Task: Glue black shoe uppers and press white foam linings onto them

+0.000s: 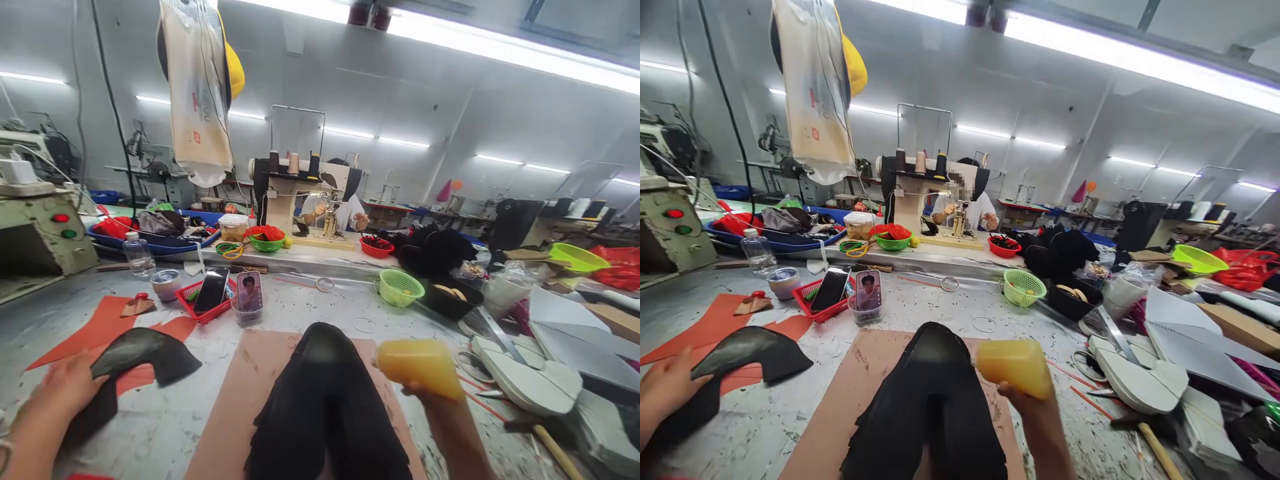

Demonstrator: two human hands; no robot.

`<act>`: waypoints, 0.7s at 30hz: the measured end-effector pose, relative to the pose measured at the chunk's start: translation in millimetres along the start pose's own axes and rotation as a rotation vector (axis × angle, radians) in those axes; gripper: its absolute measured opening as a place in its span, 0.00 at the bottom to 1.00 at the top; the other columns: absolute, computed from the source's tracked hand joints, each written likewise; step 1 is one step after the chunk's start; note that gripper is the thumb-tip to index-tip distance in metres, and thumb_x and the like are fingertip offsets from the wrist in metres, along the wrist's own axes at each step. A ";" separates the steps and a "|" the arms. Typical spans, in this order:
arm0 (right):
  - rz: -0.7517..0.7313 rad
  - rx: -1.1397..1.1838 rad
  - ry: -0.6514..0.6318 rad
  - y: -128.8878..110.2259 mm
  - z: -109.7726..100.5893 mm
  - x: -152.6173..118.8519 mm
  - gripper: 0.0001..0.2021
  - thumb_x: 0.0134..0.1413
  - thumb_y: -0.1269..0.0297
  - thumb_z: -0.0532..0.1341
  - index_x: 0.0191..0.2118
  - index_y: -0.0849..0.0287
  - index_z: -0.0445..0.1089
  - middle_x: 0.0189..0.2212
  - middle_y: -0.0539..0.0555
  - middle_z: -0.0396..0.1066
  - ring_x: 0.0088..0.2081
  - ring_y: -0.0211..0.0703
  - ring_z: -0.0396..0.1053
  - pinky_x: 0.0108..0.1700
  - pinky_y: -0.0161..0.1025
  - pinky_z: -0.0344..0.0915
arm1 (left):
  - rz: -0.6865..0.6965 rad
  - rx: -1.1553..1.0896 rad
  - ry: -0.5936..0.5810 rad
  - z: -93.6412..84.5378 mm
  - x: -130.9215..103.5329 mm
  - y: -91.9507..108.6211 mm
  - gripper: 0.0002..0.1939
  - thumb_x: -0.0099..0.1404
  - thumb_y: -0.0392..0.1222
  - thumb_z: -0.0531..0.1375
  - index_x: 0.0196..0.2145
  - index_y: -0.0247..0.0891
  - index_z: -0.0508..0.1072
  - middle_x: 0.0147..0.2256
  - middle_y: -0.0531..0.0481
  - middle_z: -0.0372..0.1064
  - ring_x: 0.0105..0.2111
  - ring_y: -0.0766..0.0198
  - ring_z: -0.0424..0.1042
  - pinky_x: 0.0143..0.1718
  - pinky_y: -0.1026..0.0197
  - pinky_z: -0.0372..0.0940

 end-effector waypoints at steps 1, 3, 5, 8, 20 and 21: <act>-0.021 -0.067 -0.069 -0.3 13.7 1.6 0.25 0.27 0.52 0.70 0.34 0.58 0.66 0.25 0.52 0.71 0.26 0.48 0.69 0.25 0.42 0.68 | 0.053 0.066 0.006 4.7 -2.4 13.4 0.37 0.57 0.68 0.36 0.42 0.35 0.65 0.36 0.46 0.72 0.44 0.45 0.67 0.36 0.41 0.63; -0.131 -0.264 -0.206 -1.9 42.1 5.0 0.27 0.27 0.53 0.70 0.38 0.57 0.66 0.29 0.53 0.72 0.29 0.50 0.70 0.28 0.44 0.69 | 0.260 0.091 0.010 14.1 -24.6 65.0 0.34 0.62 0.61 0.37 0.47 0.29 0.64 0.46 0.36 0.67 0.48 0.44 0.64 0.43 0.40 0.61; -0.316 -0.471 -0.304 -4.6 68.8 7.4 0.28 0.28 0.54 0.70 0.40 0.56 0.65 0.32 0.54 0.72 0.32 0.50 0.70 0.32 0.45 0.69 | 0.615 -0.092 -0.085 24.3 -69.7 134.8 0.24 0.64 0.53 0.44 0.47 0.35 0.66 0.48 0.42 0.67 0.49 0.52 0.66 0.47 0.49 0.62; -0.517 -0.634 -0.404 -7.0 100.0 9.0 0.24 0.36 0.57 0.66 0.43 0.56 0.63 0.37 0.55 0.71 0.36 0.49 0.70 0.38 0.43 0.67 | 1.027 -0.284 -0.167 34.3 -147.6 217.6 0.18 0.61 0.44 0.52 0.50 0.45 0.66 0.51 0.47 0.65 0.49 0.57 0.66 0.47 0.56 0.64; -0.567 -0.868 -0.629 -21.6 138.2 17.9 0.20 0.38 0.60 0.64 0.41 0.57 0.63 0.34 0.55 0.72 0.33 0.47 0.70 0.32 0.37 0.64 | 1.135 -0.281 -0.061 43.6 -198.6 243.4 0.18 0.60 0.41 0.55 0.48 0.38 0.69 0.49 0.42 0.67 0.49 0.52 0.66 0.45 0.52 0.68; -0.567 -0.864 -0.731 -19.8 142.5 13.3 0.20 0.37 0.59 0.64 0.40 0.56 0.64 0.33 0.54 0.72 0.33 0.46 0.70 0.32 0.37 0.64 | 1.144 -0.288 -0.085 44.0 -199.4 244.8 0.18 0.60 0.42 0.54 0.48 0.37 0.69 0.48 0.42 0.68 0.49 0.51 0.66 0.45 0.51 0.67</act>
Point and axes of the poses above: each hand's wrist, its own x-axis towards the middle knuckle, its own z-axis out of the palm, y = z × x, the point moved 3 cm from there along x, towards the middle knuckle
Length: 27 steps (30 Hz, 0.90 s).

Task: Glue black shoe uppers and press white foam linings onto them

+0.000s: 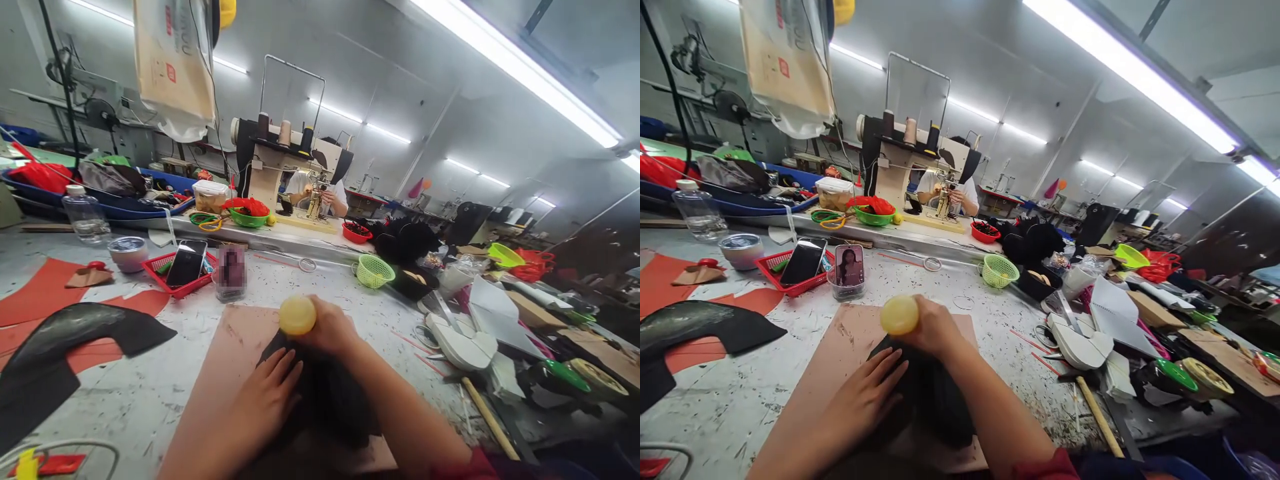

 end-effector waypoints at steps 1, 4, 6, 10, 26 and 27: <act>-0.040 0.015 -0.070 -3.3 4.3 0.1 0.20 0.37 0.59 0.65 0.40 0.56 0.64 0.33 0.53 0.72 0.32 0.46 0.70 0.31 0.36 0.64 | 0.007 -0.014 -0.016 0.3 0.8 1.1 0.18 0.60 0.43 0.54 0.48 0.36 0.69 0.47 0.41 0.68 0.48 0.51 0.67 0.44 0.51 0.67; -0.046 -0.003 -0.042 -1.0 3.3 3.0 0.20 0.39 0.58 0.64 0.41 0.57 0.64 0.34 0.54 0.72 0.34 0.48 0.70 0.33 0.38 0.64 | 0.005 -0.017 -0.053 -1.9 2.3 2.9 0.19 0.61 0.44 0.54 0.48 0.35 0.68 0.47 0.40 0.68 0.47 0.49 0.67 0.44 0.50 0.67; 0.034 -0.046 0.112 8.4 -7.1 3.9 0.21 0.41 0.58 0.62 0.43 0.58 0.63 0.37 0.57 0.71 0.36 0.50 0.70 0.35 0.40 0.65 | -0.005 -0.009 -0.066 -4.7 2.9 3.1 0.19 0.60 0.42 0.54 0.49 0.35 0.68 0.48 0.40 0.68 0.47 0.50 0.67 0.45 0.50 0.67; 0.079 -0.055 0.183 17.2 -18.9 -9.1 0.23 0.41 0.56 0.62 0.45 0.58 0.63 0.37 0.58 0.71 0.36 0.51 0.70 0.35 0.42 0.65 | -0.022 -0.018 -0.060 -6.7 3.4 2.4 0.19 0.59 0.41 0.55 0.48 0.36 0.69 0.48 0.41 0.68 0.47 0.50 0.68 0.45 0.51 0.67; 0.056 0.047 0.116 35.1 -24.3 -39.1 0.23 0.34 0.52 0.66 0.40 0.55 0.65 0.32 0.53 0.73 0.32 0.47 0.71 0.34 0.40 0.68 | -0.069 -0.124 -0.106 -6.1 5.6 -7.3 0.19 0.58 0.41 0.56 0.48 0.40 0.69 0.49 0.45 0.67 0.49 0.51 0.66 0.47 0.51 0.65; 0.077 0.037 0.159 38.5 -26.7 -39.0 0.23 0.35 0.53 0.66 0.40 0.55 0.65 0.33 0.53 0.73 0.32 0.48 0.71 0.34 0.41 0.68 | -0.072 -0.138 -0.111 -6.3 6.2 -7.5 0.19 0.58 0.41 0.56 0.48 0.40 0.69 0.49 0.45 0.67 0.49 0.51 0.66 0.47 0.50 0.65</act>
Point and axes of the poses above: each hand's wrist, its own x-axis towards the middle knuckle, its own z-axis out of the palm, y = z × x, the point moved 3 cm from there along x, towards the middle knuckle
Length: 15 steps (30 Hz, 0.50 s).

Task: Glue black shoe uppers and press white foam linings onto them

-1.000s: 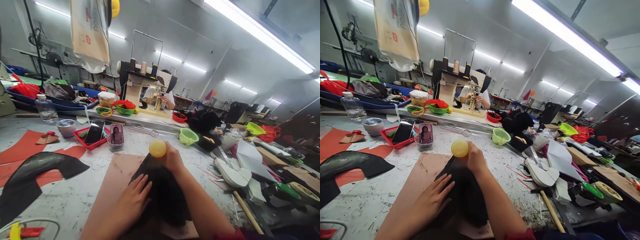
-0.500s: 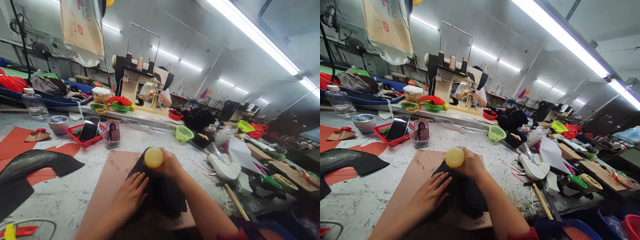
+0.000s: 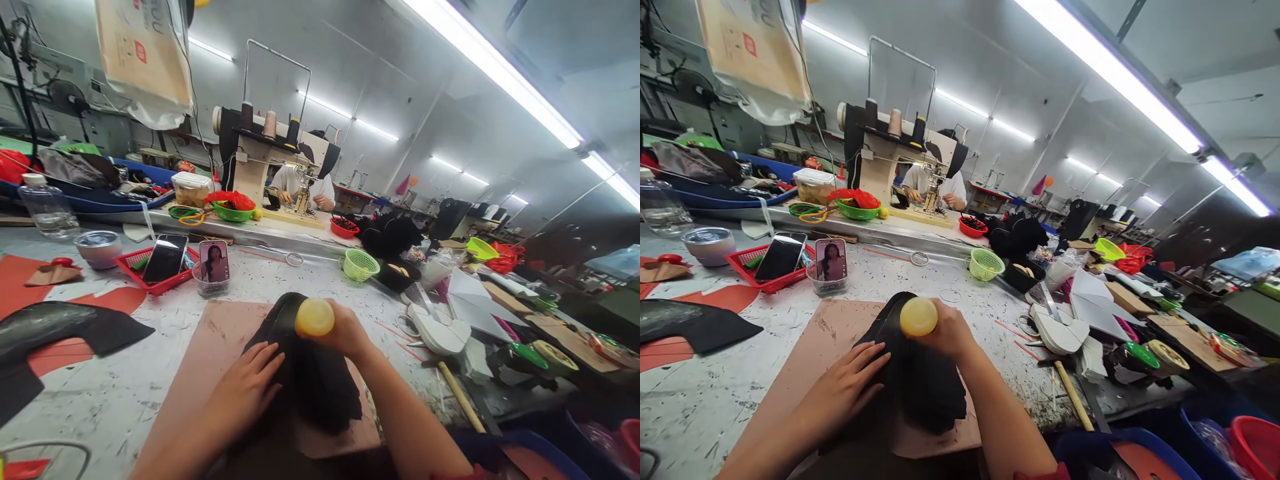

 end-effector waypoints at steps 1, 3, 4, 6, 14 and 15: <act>0.013 -0.006 0.069 3.9 -3.5 1.8 0.23 0.37 0.53 0.65 0.41 0.55 0.64 0.34 0.54 0.73 0.33 0.48 0.71 0.35 0.41 0.68 | -0.003 -0.017 -0.002 -0.1 0.5 -0.2 0.19 0.58 0.41 0.56 0.48 0.40 0.69 0.49 0.45 0.67 0.49 0.51 0.66 0.48 0.50 0.65; -0.007 -0.001 0.184 11.6 -9.4 5.8 0.22 0.40 0.56 0.63 0.44 0.56 0.63 0.38 0.56 0.72 0.37 0.49 0.71 0.38 0.42 0.68 | -0.013 -0.053 0.001 0.3 0.9 -0.7 0.19 0.58 0.40 0.55 0.48 0.41 0.69 0.49 0.45 0.67 0.50 0.51 0.65 0.48 0.50 0.64; -0.036 0.005 0.208 14.5 -10.9 6.6 0.22 0.41 0.57 0.62 0.45 0.57 0.62 0.39 0.57 0.71 0.39 0.49 0.70 0.39 0.42 0.68 | -0.019 -0.066 0.006 0.8 0.7 -1.0 0.19 0.58 0.40 0.55 0.48 0.41 0.69 0.49 0.45 0.67 0.50 0.52 0.65 0.49 0.50 0.63; -0.109 0.002 0.194 18.1 -11.1 3.6 0.21 0.43 0.60 0.61 0.46 0.57 0.61 0.41 0.58 0.70 0.40 0.49 0.70 0.40 0.42 0.68 | -0.029 -0.075 0.019 1.4 -0.1 -1.2 0.19 0.58 0.41 0.55 0.48 0.42 0.69 0.49 0.45 0.67 0.50 0.53 0.65 0.49 0.50 0.63; 0.037 -0.068 0.592 20.7 -33.1 -42.6 0.27 0.39 0.56 0.65 0.46 0.55 0.57 0.37 0.58 0.71 0.36 0.50 0.71 0.35 0.44 0.70 | -0.072 -0.118 -0.002 -11.5 14.7 -0.6 0.12 0.61 0.44 0.53 0.39 0.42 0.73 0.42 0.47 0.71 0.42 0.56 0.68 0.44 0.53 0.66; 0.046 -0.045 0.521 19.1 -32.8 -44.1 0.27 0.37 0.55 0.66 0.45 0.55 0.58 0.36 0.57 0.71 0.34 0.50 0.72 0.33 0.43 0.70 | -0.092 -0.129 0.003 -12.2 17.9 -1.1 0.12 0.61 0.45 0.52 0.38 0.42 0.73 0.40 0.47 0.71 0.41 0.56 0.69 0.42 0.54 0.66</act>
Point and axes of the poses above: each hand's wrist, its own x-axis towards the middle knuckle, its own z-axis out of the palm, y = z × x, the point moved 3 cm from there along x, towards the middle knuckle
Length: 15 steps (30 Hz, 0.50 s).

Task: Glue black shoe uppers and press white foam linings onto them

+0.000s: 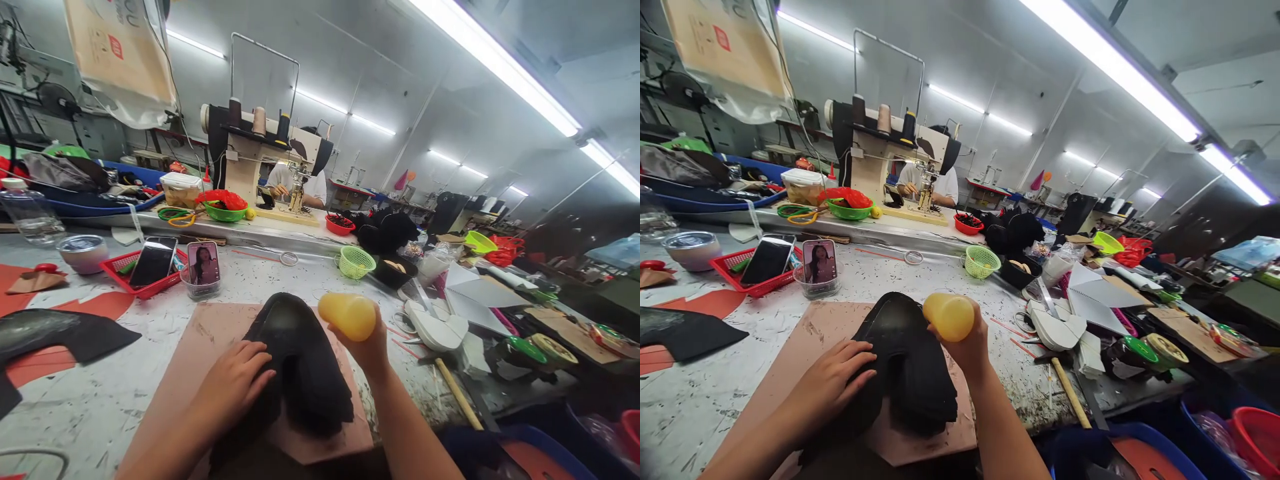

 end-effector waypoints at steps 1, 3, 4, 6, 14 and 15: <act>-0.017 0.027 -0.122 -2.4 2.5 -1.3 0.26 0.37 0.56 0.66 0.44 0.55 0.59 0.35 0.56 0.72 0.34 0.49 0.72 0.33 0.42 0.70 | -0.018 -0.004 0.017 0.0 2.7 -0.2 0.12 0.62 0.45 0.52 0.38 0.42 0.72 0.39 0.47 0.71 0.40 0.57 0.69 0.41 0.54 0.66; -0.082 0.073 -0.362 -6.8 13.0 -3.4 0.22 0.38 0.60 0.64 0.43 0.54 0.61 0.36 0.55 0.72 0.35 0.48 0.72 0.34 0.41 0.70 | -0.035 -0.001 0.061 2.0 6.3 -0.5 0.12 0.61 0.44 0.52 0.40 0.41 0.72 0.37 0.47 0.71 0.39 0.56 0.68 0.39 0.54 0.66; -0.097 0.082 -0.416 -7.3 19.0 -3.0 0.21 0.39 0.62 0.63 0.44 0.54 0.61 0.37 0.55 0.72 0.36 0.48 0.71 0.36 0.41 0.70 | -0.030 0.001 0.075 3.6 7.2 -0.5 0.12 0.61 0.43 0.52 0.41 0.41 0.71 0.37 0.46 0.70 0.39 0.56 0.68 0.40 0.54 0.66; -0.084 0.074 -0.376 -4.7 30.2 2.4 0.21 0.40 0.64 0.62 0.44 0.54 0.61 0.38 0.55 0.71 0.38 0.49 0.71 0.38 0.42 0.69 | -0.008 0.000 0.081 6.7 7.8 -0.2 0.12 0.61 0.41 0.52 0.40 0.41 0.72 0.37 0.46 0.70 0.39 0.56 0.68 0.40 0.53 0.65; 0.048 0.067 -0.335 8.9 25.6 16.1 0.24 0.39 0.56 0.65 0.44 0.55 0.61 0.37 0.55 0.71 0.36 0.48 0.71 0.37 0.42 0.68 | -0.145 -0.029 0.159 15.9 1.5 -9.0 0.15 0.58 0.46 0.55 0.43 0.40 0.67 0.43 0.44 0.66 0.44 0.53 0.67 0.44 0.50 0.64; 0.074 0.068 -0.355 9.2 18.9 11.1 0.24 0.39 0.55 0.65 0.43 0.56 0.61 0.36 0.55 0.71 0.35 0.48 0.71 0.37 0.41 0.68 | -0.178 -0.050 0.189 17.3 0.9 -11.5 0.18 0.57 0.47 0.56 0.45 0.40 0.65 0.43 0.44 0.66 0.45 0.52 0.66 0.45 0.50 0.64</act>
Point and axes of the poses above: each hand's wrist, its own x-axis towards the middle knuckle, its own z-axis out of the palm, y = z × x, the point moved 3 cm from there along x, towards the middle knuckle
